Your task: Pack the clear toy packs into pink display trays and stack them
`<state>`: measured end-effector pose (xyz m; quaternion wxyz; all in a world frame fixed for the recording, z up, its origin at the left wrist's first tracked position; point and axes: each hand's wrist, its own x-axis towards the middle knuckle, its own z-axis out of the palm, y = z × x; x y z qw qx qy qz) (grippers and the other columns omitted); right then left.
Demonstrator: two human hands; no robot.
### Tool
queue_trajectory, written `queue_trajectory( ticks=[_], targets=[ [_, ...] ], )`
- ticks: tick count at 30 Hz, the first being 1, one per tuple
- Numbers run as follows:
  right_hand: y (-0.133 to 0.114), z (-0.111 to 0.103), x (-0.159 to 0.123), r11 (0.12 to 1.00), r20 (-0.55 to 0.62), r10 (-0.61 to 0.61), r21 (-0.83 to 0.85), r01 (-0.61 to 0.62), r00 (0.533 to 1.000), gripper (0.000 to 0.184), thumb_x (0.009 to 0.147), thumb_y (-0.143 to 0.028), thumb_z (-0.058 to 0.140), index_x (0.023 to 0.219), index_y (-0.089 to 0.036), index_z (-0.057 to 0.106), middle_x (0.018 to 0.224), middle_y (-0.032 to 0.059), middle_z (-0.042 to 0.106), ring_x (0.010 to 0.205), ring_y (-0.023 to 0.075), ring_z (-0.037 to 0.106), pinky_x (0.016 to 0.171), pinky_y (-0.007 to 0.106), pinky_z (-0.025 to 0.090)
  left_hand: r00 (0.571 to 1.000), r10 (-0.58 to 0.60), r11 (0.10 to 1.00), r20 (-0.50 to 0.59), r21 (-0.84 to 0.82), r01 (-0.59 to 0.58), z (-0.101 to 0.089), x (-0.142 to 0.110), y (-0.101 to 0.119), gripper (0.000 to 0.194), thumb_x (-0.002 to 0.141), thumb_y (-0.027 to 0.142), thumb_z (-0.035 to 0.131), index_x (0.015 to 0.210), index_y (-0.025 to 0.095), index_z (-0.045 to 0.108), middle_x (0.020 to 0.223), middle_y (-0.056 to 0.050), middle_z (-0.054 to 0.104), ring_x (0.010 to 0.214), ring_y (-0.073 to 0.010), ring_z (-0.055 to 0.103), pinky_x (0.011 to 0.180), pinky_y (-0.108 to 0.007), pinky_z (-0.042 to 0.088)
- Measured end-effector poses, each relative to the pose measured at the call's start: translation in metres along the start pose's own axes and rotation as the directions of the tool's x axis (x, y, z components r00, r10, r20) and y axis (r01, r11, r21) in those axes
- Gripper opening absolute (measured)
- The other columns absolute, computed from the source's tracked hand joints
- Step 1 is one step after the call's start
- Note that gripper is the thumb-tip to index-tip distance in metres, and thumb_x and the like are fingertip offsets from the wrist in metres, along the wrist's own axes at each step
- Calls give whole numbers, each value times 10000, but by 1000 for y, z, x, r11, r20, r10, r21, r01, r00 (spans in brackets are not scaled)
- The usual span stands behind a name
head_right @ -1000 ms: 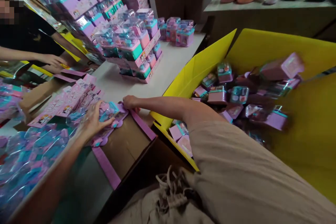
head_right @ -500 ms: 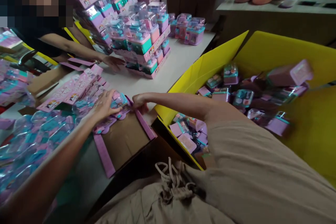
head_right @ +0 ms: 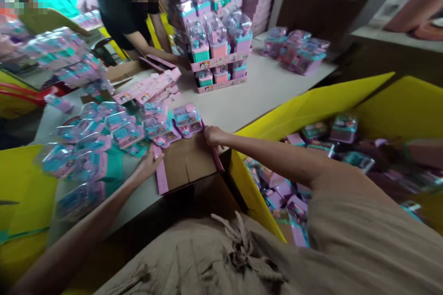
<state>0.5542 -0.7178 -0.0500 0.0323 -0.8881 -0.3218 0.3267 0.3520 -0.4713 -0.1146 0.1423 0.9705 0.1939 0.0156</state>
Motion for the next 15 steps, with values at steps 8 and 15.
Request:
queue_trajectory(
  ticks=[8, 15],
  targets=[
    [-59, -48, -21, 851, -374, -443, -462, 250, 815, 564, 1045, -363, 639, 1527, -84, 550, 1488, 267, 609, 1424, 367, 566, 1199, 495, 426, 990, -144, 970, -10, -200, 139, 30, 21, 8, 547, 912, 234, 567, 1453, 151, 565, 1290, -159, 759, 1242, -301, 697, 1083, -433, 543],
    [-129, -44, 59, 754, -189, -588, -481, 448, 786, 971, 797, -404, 919, 1535, -27, 413, 1440, 279, 605, 1325, 370, 620, 1123, 432, 473, 960, -281, 942, 10, -191, 278, 33, 27, 8, 388, 959, 175, 511, 1321, 184, 651, 1154, -123, 784, 1125, -270, 717, 1023, -374, 525]
  ],
)
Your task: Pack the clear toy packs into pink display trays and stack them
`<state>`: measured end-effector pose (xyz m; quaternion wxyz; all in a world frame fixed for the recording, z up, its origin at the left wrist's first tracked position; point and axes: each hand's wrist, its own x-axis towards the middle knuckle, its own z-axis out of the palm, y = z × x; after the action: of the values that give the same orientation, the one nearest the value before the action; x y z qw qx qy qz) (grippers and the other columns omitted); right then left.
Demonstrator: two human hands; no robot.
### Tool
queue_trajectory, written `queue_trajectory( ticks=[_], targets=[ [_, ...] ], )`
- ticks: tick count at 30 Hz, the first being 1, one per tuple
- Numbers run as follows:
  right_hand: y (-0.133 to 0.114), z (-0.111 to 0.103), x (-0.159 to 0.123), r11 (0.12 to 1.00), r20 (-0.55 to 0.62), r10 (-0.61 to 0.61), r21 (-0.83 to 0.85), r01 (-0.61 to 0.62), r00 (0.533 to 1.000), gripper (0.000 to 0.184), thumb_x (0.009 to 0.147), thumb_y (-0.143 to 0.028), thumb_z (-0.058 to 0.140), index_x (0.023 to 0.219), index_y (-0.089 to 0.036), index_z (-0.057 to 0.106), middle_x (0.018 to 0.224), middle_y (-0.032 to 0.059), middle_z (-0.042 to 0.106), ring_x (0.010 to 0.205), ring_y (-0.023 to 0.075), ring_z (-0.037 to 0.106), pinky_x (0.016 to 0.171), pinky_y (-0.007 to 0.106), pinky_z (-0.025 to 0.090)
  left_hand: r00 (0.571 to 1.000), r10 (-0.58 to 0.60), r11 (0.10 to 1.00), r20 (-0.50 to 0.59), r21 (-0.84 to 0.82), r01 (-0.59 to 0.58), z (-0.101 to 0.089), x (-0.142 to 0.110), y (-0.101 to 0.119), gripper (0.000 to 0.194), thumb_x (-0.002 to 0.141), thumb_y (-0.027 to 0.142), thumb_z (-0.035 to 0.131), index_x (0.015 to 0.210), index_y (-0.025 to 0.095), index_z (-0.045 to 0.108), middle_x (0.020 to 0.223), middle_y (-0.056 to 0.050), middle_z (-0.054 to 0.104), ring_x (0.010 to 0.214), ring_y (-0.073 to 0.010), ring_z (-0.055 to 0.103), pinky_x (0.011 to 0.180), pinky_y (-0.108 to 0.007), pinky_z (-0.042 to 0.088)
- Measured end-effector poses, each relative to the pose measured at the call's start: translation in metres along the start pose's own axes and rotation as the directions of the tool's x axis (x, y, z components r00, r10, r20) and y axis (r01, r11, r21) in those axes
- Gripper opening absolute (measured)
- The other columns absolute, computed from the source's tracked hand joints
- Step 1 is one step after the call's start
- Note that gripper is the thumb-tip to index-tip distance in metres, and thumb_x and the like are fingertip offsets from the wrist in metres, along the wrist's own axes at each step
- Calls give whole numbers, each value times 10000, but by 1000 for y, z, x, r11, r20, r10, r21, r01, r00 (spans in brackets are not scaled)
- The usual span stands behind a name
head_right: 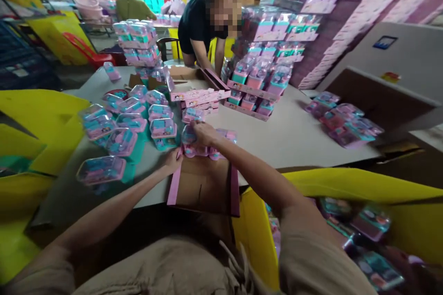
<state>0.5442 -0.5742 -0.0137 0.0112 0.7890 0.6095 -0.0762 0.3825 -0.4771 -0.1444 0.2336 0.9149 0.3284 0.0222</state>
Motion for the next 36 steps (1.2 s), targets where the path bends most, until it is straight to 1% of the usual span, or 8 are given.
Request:
queue_trajectory(
  ticks=[9, 14, 17, 20, 22, 26, 33, 36],
  targets=[
    [14, 25, 11, 999, -22, -44, 14, 44, 999, 912, 841, -405, 870, 1515, -32, 383, 1446, 266, 539, 1332, 361, 585, 1112, 425, 452, 994, -52, 997, 93, 61, 47, -6, -7, 15, 359, 1008, 176, 482, 1317, 143, 661, 1152, -150, 764, 1079, -276, 718, 972, -365, 510],
    [18, 11, -1, 999, -65, -42, 22, 44, 997, 1106, 843, -586, 841, 1647, -83, 271, 1579, 303, 436, 1451, 457, 448, 1188, 670, 332, 990, 3, 984, 144, 178, -29, -48, -24, 20, 250, 1019, 293, 564, 1095, 128, 736, 1057, -180, 766, 1031, -320, 728, 895, -380, 522],
    [54, 8, -29, 995, -186, -21, 87, 38, 982, 1178, 827, -752, 767, 1684, -128, 253, 1612, 304, 418, 1459, 480, 420, 1153, 697, 347, 982, 189, 949, -32, 264, -174, -87, -27, 29, 339, 1015, 482, 600, 982, 169, 725, 984, -142, 746, 1000, -321, 722, 882, -380, 529],
    [89, 17, -58, 997, -111, 37, 78, -29, 993, 1176, 783, -768, 798, 1670, -155, 327, 1520, 283, 529, 1364, 466, 509, 1091, 628, 412, 833, 518, 825, -195, 369, -427, -109, -7, 50, 458, 964, 529, 680, 1239, 164, 662, 1224, -159, 690, 1197, -340, 653, 1013, -410, 513],
    [102, 27, -68, 998, -96, 32, 53, -27, 995, 1124, 803, -709, 820, 1666, -169, 343, 1444, 255, 586, 1291, 422, 561, 1056, 548, 439, 763, 642, 710, -75, 433, -555, -107, 15, 65, 662, 888, 508, 786, 1398, 141, 580, 1349, -190, 625, 1274, -363, 607, 1061, -433, 503],
    [108, 45, -68, 996, -177, -52, 58, 63, 983, 987, 871, -620, 801, 1636, -143, 398, 1317, 215, 623, 1137, 334, 598, 941, 401, 466, 747, 648, 621, 151, 463, -632, -84, 50, 74, 780, 894, 396, 796, 1562, 186, 453, 1375, -179, 598, 1255, -355, 615, 1045, -448, 523],
    [106, 46, -62, 991, -234, -64, 103, 90, 970, 1012, 907, -619, 746, 1671, -122, 306, 1425, 256, 549, 1243, 384, 515, 1015, 500, 458, 751, 656, 664, 76, 415, -622, -75, 49, 75, 844, 883, 367, 792, 1613, 195, 404, 1433, -195, 543, 1351, -412, 529, 1119, -526, 484],
    [104, 39, -87, 968, -368, 98, 251, -3, 925, 937, 980, -591, 652, 1686, -114, 262, 1551, 274, 485, 1370, 391, 480, 1096, 562, 438, 731, 676, 708, -94, 356, -609, -77, 21, 59, 848, 923, 396, 736, 1633, 169, 331, 1525, -233, 485, 1438, -429, 468, 1176, -569, 434]
  ],
)
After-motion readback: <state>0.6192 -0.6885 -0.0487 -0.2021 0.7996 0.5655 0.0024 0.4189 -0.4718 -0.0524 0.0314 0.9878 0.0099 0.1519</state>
